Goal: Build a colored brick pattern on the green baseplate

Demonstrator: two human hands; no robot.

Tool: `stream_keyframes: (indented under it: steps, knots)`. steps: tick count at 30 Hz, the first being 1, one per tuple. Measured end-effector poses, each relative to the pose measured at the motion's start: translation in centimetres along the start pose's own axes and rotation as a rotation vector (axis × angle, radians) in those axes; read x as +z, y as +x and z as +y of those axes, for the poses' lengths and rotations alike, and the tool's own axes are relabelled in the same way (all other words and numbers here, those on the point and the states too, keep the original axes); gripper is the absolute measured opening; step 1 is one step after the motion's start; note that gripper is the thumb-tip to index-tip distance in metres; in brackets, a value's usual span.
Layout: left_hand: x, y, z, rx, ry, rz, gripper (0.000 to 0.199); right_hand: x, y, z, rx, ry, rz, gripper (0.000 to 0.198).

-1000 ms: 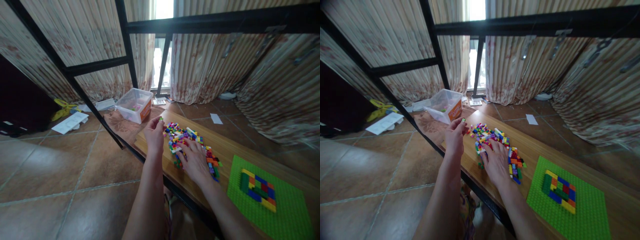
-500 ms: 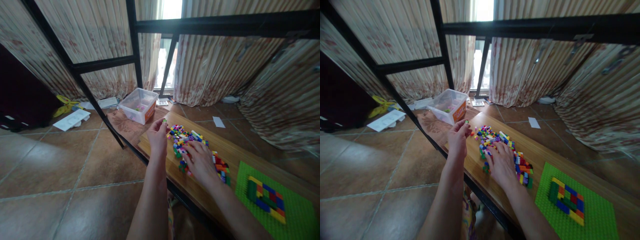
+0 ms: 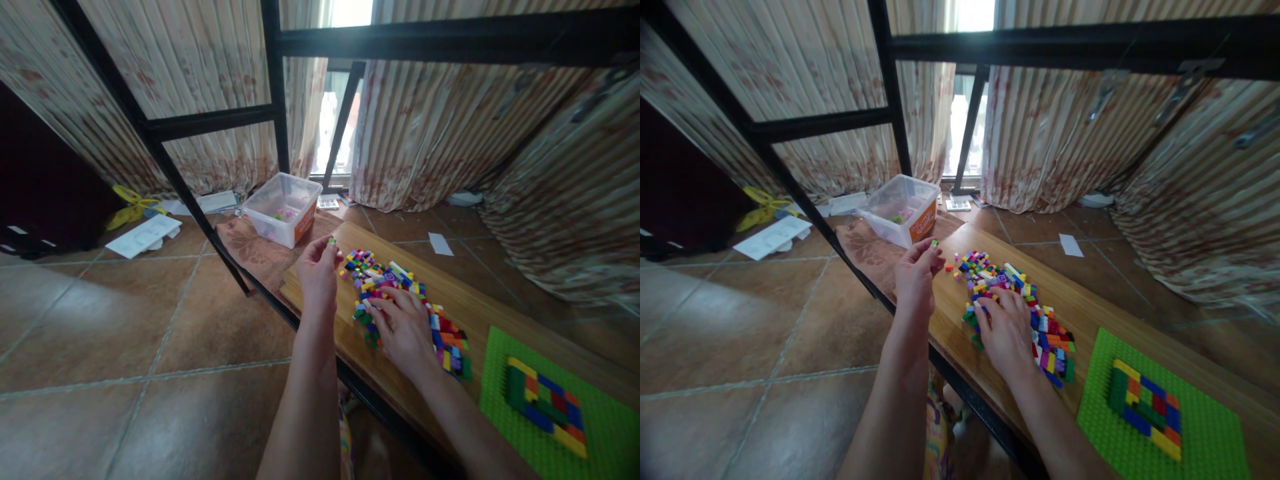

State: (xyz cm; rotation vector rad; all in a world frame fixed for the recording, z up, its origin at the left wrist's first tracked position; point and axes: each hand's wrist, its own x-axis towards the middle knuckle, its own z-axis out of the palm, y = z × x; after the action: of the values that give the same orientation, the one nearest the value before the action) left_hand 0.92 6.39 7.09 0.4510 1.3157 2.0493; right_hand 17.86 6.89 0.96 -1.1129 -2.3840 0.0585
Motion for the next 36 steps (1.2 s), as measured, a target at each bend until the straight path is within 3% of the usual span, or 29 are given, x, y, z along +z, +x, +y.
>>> stream_keyframes:
  steps: [6, 13, 16, 19, 22, 29, 33, 36]
  knots:
    - [0.1, -0.2, 0.4, -0.051, -0.047, 0.019, 0.017, 0.9, 1.7, -2.3, 0.098, -0.092, -0.06, 0.025]
    - [0.6, -0.7, 0.2, -0.102, -0.014, -0.045, 0.015, 0.6, 3.8, -4.5, 0.258, -0.201, -0.2, 0.014]
    - [0.7, -0.8, 0.1, -0.099, 0.01, -0.07, 0.016, 0.5, 4.5, -4.8, 0.297, -0.179, -0.2, 0.013]
    - [0.7, -0.8, 0.2, -0.117, 0.046, -0.098, 0.016, -0.1, 4.4, -4.3, 0.325, -0.074, -0.111, 0.013]
    - [1.1, -1.2, 0.3, -0.199, 0.105, -0.171, 0.016, -1.8, 3.2, -3.1, 0.376, 0.167, 0.033, 0.013]
    - [5.7, -6.6, -2.0, -0.501, 0.163, -0.572, 0.014, -7.5, -3.1, 0.7, 0.64, 0.916, 0.243, 0.027]
    - [8.0, -10.5, -4.3, -0.596, 0.204, -0.728, 0.015, -9.5, -6.3, 3.0, 0.783, 1.062, 0.426, 0.028]
    - [8.7, -12.5, -5.3, -0.681, 0.209, -0.794, 0.012, -10.3, -7.8, 4.2, 0.788, 1.099, 0.55, 0.018]
